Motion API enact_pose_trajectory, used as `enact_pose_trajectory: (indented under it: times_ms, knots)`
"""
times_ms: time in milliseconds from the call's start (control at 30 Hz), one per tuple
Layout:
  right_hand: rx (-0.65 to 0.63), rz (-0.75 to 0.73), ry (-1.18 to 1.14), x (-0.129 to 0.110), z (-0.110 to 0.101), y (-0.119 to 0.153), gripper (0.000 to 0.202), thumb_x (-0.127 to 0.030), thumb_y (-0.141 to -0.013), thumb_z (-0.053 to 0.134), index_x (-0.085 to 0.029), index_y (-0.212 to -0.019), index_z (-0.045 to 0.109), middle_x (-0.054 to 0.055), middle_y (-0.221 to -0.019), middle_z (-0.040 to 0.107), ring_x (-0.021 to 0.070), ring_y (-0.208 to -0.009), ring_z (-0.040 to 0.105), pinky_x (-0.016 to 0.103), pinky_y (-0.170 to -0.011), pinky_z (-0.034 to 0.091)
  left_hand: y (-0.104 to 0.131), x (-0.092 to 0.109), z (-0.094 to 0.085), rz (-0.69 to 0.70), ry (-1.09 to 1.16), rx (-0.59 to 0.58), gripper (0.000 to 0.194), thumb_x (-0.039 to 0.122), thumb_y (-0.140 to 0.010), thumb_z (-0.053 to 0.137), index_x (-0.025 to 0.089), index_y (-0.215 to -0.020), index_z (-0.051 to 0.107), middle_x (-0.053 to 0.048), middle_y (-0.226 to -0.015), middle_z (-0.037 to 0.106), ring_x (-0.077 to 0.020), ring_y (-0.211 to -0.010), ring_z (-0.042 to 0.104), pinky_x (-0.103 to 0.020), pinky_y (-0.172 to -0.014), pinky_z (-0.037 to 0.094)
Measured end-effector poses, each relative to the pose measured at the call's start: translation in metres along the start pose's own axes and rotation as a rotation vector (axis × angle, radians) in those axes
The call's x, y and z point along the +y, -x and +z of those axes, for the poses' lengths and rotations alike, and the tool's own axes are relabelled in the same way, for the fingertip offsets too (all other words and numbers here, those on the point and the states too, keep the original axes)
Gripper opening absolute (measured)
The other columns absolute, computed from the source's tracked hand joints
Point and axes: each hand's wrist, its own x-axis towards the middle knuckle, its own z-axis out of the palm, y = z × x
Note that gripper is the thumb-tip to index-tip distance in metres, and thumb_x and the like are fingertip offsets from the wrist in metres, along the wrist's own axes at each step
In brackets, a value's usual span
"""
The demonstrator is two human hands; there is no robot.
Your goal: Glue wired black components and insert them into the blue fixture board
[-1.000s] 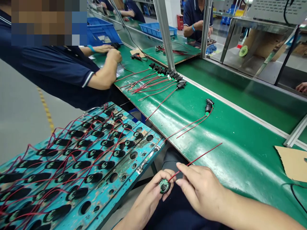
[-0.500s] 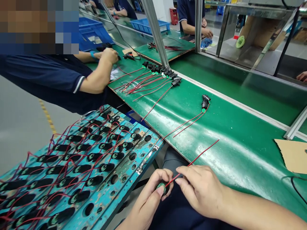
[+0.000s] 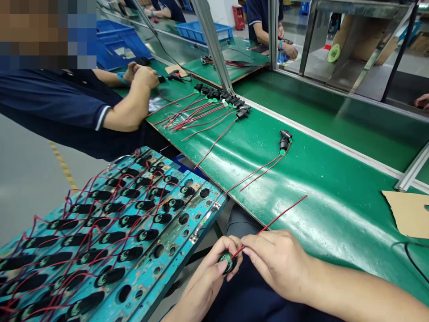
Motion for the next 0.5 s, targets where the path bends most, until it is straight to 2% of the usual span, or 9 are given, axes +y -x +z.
enact_pose_trajectory:
  times_ms: [367, 500]
  knots:
    - [-0.02, -0.027, -0.021, -0.003, -0.004, -0.0009, 0.019, -0.012, -0.101, 0.053, -0.015, -0.118, 0.061, 0.004, -0.076, 0.067, 0.0148, -0.061, 0.06, 0.026, -0.057, 0.047, 0.0002, 0.0029, 0.0001, -0.015, -0.019, -0.005, 0.023, 0.043, -0.101, 0.043, 0.025, -0.1, 0.056, -0.001, -0.097, 0.047, -0.0166, -0.077, 0.041, -0.033, -0.072, 0.037]
    - [-0.042, 0.009, -0.052, -0.0044, -0.0056, -0.001, 0.02, -0.014, -0.102, 0.053, -0.017, -0.12, 0.061, 0.003, -0.079, 0.069, 0.0146, -0.062, 0.062, 0.026, -0.057, 0.047, -0.0004, 0.0021, -0.0007, -0.023, -0.022, 0.002, 0.022, 0.043, -0.101, 0.043, 0.025, -0.1, 0.056, -0.002, -0.096, 0.048, -0.0169, -0.077, 0.041, -0.032, -0.072, 0.038]
